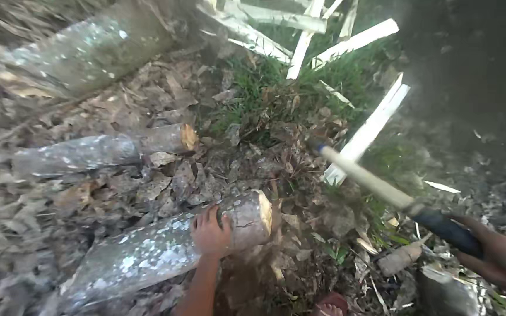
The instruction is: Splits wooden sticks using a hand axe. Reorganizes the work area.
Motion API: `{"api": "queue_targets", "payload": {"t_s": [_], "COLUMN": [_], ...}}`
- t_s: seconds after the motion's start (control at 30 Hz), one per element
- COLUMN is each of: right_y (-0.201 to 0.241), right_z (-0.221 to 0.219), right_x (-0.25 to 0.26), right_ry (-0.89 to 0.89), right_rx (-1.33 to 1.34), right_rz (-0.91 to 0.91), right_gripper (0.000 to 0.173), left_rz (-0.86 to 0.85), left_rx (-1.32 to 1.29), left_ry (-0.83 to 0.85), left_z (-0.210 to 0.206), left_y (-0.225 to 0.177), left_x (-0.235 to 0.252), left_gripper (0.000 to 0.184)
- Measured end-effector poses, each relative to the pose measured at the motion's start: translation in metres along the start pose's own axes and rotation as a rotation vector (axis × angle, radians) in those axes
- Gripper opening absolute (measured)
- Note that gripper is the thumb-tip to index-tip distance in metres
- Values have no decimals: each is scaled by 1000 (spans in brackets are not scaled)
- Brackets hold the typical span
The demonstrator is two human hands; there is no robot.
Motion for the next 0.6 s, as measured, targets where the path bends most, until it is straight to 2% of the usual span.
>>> {"api": "queue_targets", "payload": {"t_s": [0.1,0.17,0.23,0.4,0.6], "right_y": [90,142,169,167,141], "right_z": [21,33,47,65,42], "right_x": [67,81,83,95,91], "right_ry": [222,342,418,475,505], "right_rx": [-340,-528,-598,-627,-579], "right_rz": [46,53,18,-83,-128], "right_gripper": [69,67,66,75,81], "left_rz": [2,13,28,51,77], "left_rx": [13,16,5,-16,-55], "left_ry": [2,13,39,69,119], "left_z": [-1,-2,-3,-2,-4], "left_y": [-1,-1,0,-1,2], "left_x": [4,6,2,0,0], "left_gripper": [56,57,58,60,60]}}
Point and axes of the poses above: each hand's wrist, its own x-axis towards the middle knuckle, its own z-axis out of the back of the hand, y = z × x, the point moved 9 cm from there along x, towards the middle knuckle, and after that the axes turned 8 degrees about x, right-handed, at the moved point
